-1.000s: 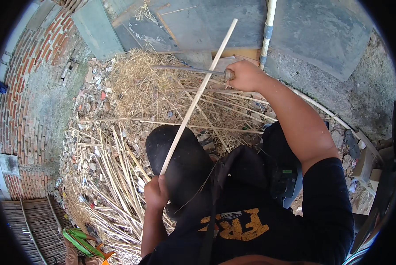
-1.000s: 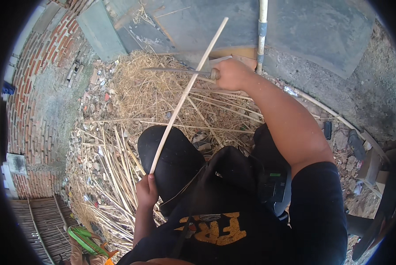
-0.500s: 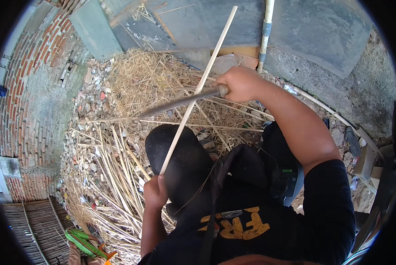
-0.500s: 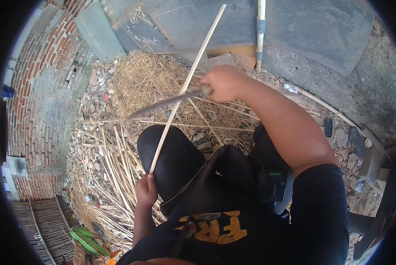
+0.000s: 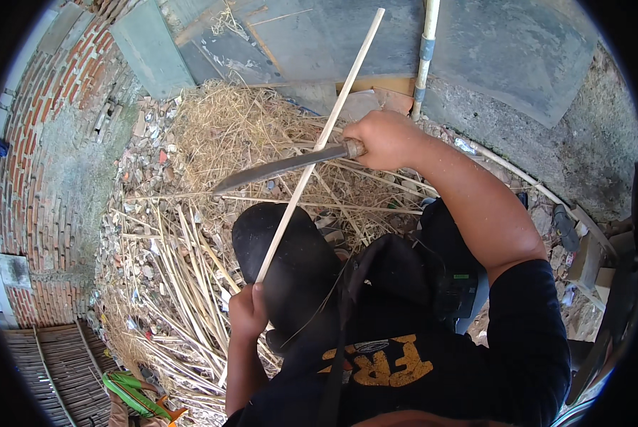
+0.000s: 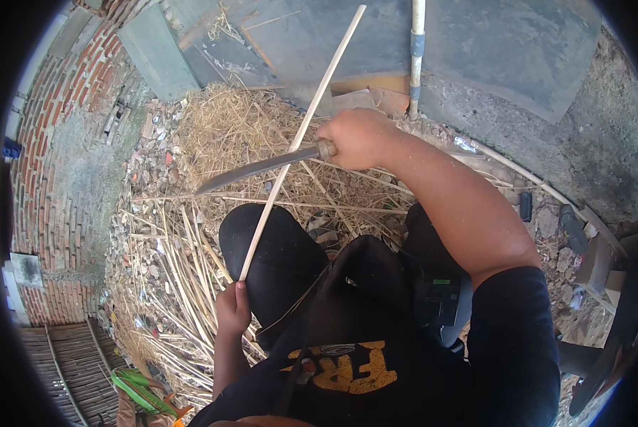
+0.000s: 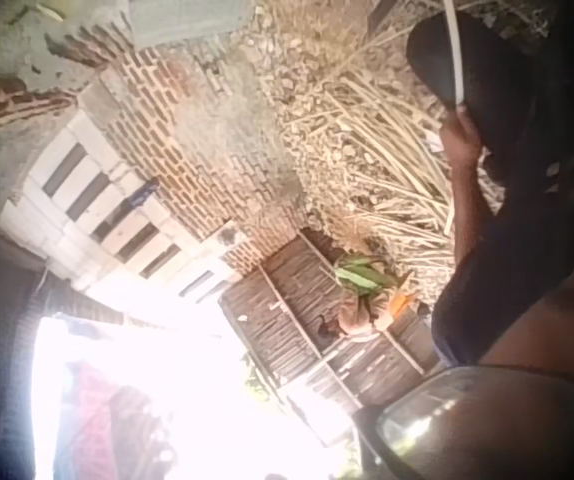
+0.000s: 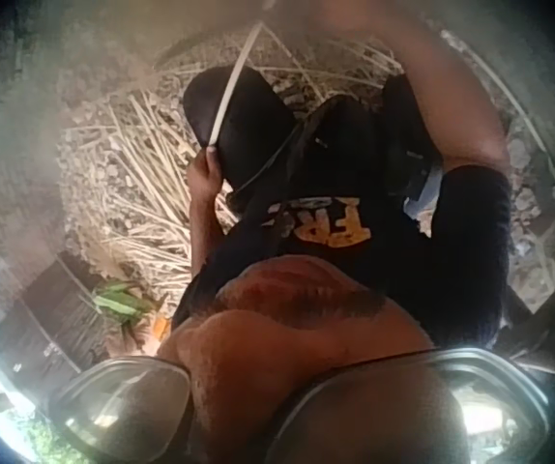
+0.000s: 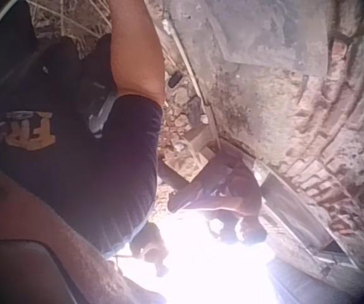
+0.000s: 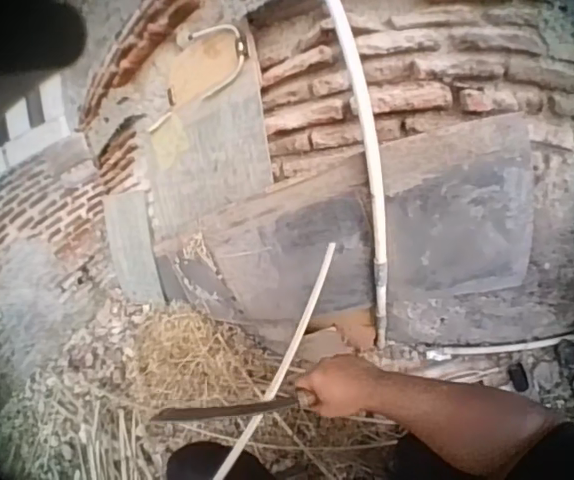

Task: The person scrapes a wooden stick using a large knife, repeatedly moving the blade along the length of the wood while holding it by hand and supporting it on their leg.

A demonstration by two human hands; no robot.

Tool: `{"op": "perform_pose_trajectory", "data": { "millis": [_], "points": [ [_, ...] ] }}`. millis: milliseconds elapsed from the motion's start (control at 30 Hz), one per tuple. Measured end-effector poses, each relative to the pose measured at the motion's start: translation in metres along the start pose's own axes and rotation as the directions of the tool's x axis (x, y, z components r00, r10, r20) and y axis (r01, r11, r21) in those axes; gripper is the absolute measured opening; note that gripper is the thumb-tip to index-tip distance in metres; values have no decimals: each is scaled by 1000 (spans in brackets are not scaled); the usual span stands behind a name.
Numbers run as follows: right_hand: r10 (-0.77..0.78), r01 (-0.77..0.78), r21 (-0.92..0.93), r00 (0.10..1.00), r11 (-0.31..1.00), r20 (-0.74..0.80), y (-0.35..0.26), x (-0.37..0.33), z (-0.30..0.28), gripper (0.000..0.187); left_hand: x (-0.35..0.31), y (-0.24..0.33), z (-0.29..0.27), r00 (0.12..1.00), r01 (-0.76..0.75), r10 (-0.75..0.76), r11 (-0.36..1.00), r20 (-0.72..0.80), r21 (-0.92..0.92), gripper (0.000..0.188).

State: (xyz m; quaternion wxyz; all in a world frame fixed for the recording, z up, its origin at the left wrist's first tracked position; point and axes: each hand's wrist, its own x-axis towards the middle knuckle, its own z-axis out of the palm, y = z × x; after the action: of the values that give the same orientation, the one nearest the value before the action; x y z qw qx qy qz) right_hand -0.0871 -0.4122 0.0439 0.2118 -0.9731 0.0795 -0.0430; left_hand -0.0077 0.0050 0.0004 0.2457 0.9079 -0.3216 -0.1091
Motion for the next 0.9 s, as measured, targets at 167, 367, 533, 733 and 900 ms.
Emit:
{"op": "perform_pose_trajectory", "data": {
  "millis": [167, 367, 533, 733, 900],
  "points": [
    [117, -116, 45, 993, 992, -19, 49, 17, 21, 26, 0, 7, 0, 1000, 6, -6, 1000, -4, 17, 42],
    [133, -131, 22, 976, 991, -172, 56, 16, 24, 29, 0, -1, 0, 1000, 26, -25, 999, -15, 40, 41],
    [84, -63, 124, 982, 990, -170, 39, 9, 10, 28, 1, -1, 2, 999, 34, -34, 999, -5, 17, 41],
    [56, -57, -10, 998, 998, -38, 31, 5, 3, 23, 1, 3, -1, 1000, 29, -29, 1000, -5, 0, 42],
    [30, -29, 14, 999, 999, -35, 38, 7, 5, 23, 2, 6, -2, 1000, 22, -22, 1000, 4, -1, 41]
  ]
}}
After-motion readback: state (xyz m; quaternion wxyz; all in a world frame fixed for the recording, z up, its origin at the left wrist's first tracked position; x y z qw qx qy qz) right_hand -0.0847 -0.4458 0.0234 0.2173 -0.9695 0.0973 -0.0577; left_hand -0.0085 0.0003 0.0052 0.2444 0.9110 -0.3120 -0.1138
